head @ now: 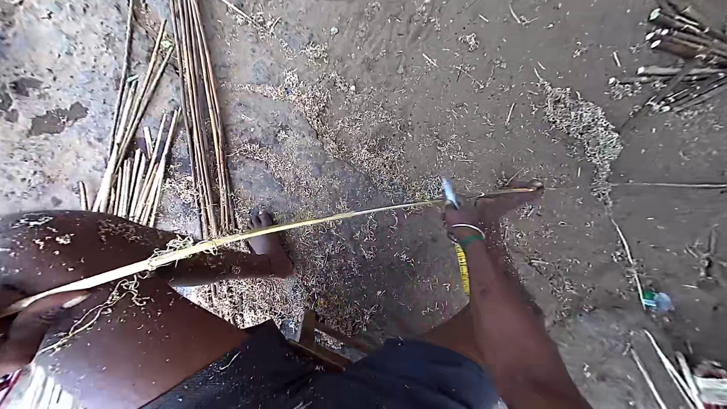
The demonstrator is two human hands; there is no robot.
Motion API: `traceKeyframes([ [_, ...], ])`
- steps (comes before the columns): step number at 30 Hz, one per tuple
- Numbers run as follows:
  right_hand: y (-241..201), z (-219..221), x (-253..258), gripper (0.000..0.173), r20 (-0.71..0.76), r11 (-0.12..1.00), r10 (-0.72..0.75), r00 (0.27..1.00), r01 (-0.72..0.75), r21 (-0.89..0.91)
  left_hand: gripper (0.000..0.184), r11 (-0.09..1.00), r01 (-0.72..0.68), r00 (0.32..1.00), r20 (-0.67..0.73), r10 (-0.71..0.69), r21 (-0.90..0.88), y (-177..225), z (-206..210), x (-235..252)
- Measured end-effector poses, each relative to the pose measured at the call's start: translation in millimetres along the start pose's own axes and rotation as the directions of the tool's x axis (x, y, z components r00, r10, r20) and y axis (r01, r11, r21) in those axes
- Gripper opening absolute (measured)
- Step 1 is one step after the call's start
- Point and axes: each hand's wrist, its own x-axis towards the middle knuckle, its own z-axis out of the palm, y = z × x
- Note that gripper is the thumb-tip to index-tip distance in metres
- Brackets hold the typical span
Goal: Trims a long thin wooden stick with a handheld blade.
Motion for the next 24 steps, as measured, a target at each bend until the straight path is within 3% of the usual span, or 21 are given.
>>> traceKeyframes([
  [2,-23,13,-21,0.042,-0.036,0.993,0.022,0.999,-0.017,0.117,0.026,0.999,-0.029,0.992,-0.122,0.024,-0.038,-20,17,-1],
  [4,-113,67,-125,0.041,-0.025,0.955,-0.197,0.980,0.197,0.223,0.032,0.996,-0.005,0.988,-0.154,-0.009,-0.090,-53,40,-7],
  [6,-205,118,-247,0.041,-0.043,0.818,-0.464,0.885,0.447,0.362,0.033,0.993,-0.014,0.994,-0.109,0.001,-0.120,-61,43,-5],
  [7,-233,130,-282,0.039,-0.071,0.726,-0.584,0.809,0.559,0.400,0.032,0.993,-0.028,0.995,-0.096,0.017,-0.117,-57,43,-4],
  [9,-242,127,-286,0.041,-0.021,0.638,-0.716,0.698,0.666,0.387,0.031,0.998,-0.017,0.999,-0.050,0.014,-0.058,-44,29,-1],
  [11,-190,86,-220,0.038,0.083,0.740,-0.655,0.751,0.616,0.270,0.034,0.999,0.032,0.999,-0.023,-0.033,-0.030,-39,23,-1],
  [12,-150,60,-168,0.039,0.114,0.827,-0.559,0.822,0.540,0.157,0.036,0.997,0.056,0.998,-0.007,-0.057,-0.044,-45,24,-3],
  [14,-61,14,-64,0.041,0.099,0.969,-0.246,0.964,0.246,0.011,0.044,0.992,0.058,0.997,-0.039,-0.062,-0.113,-76,41,-15],
  [16,-7,0,-15,0.046,-0.004,0.996,0.032,0.999,-0.031,0.085,0.056,0.995,0.033,0.992,-0.116,-0.044,-0.095,-117,64,-26],
  [18,-55,42,-63,0.040,-0.039,0.983,-0.088,0.995,0.093,0.157,0.058,0.999,0.038,0.984,-0.177,-0.036,0.012,-140,76,-24],
  [20,-161,102,-185,0.039,-0.062,0.898,-0.330,0.942,0.334,0.285,0.058,0.996,0.032,0.985,-0.172,-0.017,0.084,-128,69,-15],
  [22,-240,132,-286,0.038,-0.088,0.737,-0.558,0.825,0.542,0.404,0.057,0.997,0.026,0.992,-0.129,-0.015,0.079,-121,61,-10],
  [24,-254,131,-299,0.044,-0.038,0.618,-0.733,0.680,0.687,0.382,0.057,1.000,-0.008,0.994,-0.113,0.009,0.013,-109,57,-8],
])
